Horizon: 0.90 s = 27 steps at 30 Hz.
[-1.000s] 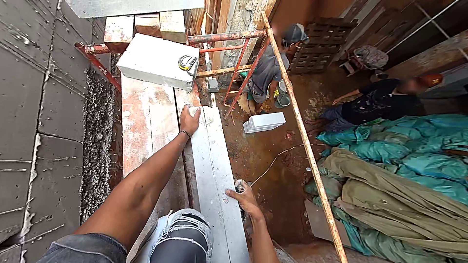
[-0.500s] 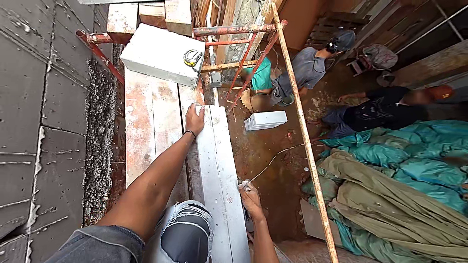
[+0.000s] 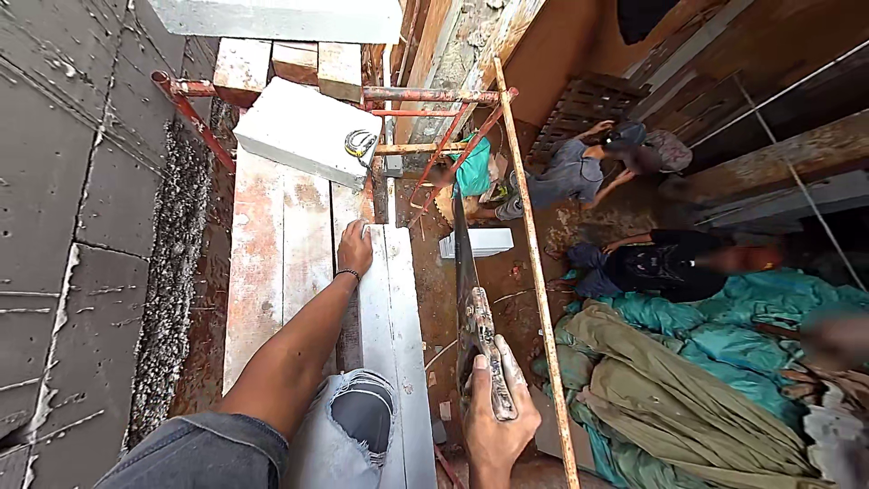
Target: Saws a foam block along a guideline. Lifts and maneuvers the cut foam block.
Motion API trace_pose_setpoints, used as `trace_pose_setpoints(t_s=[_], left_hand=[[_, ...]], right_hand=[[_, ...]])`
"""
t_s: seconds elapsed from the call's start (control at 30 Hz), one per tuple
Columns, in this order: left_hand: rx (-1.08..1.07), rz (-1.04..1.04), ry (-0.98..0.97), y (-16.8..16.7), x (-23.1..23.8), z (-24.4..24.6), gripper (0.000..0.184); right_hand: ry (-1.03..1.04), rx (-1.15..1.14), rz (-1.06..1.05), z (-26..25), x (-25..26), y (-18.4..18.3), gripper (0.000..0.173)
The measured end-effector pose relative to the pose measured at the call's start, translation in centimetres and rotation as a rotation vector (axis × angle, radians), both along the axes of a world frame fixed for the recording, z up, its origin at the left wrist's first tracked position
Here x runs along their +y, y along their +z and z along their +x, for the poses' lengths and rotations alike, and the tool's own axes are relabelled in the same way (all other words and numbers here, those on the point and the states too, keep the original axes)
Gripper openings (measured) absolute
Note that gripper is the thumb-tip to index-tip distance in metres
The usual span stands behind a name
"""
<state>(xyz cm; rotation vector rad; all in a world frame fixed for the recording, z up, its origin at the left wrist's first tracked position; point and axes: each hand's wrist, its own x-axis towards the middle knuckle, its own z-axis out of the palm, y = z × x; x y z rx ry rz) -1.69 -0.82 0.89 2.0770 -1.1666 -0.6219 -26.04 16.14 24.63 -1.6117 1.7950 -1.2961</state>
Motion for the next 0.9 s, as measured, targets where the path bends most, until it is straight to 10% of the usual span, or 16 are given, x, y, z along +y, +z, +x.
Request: trace_pose_setpoints(t_s=[0.73,0.9], left_hand=[[-0.044,0.048,-0.028,0.1,-0.1,-0.2,0.040],[-0.069,0.151,-0.009,1.4,-0.8,-0.4,0.038]], right_hand=[[0.117,0.023,0.041,5.1,1.9,-0.6,0.031],[0.176,-0.059,0.265,4.5,3.4,2.2,0.060]])
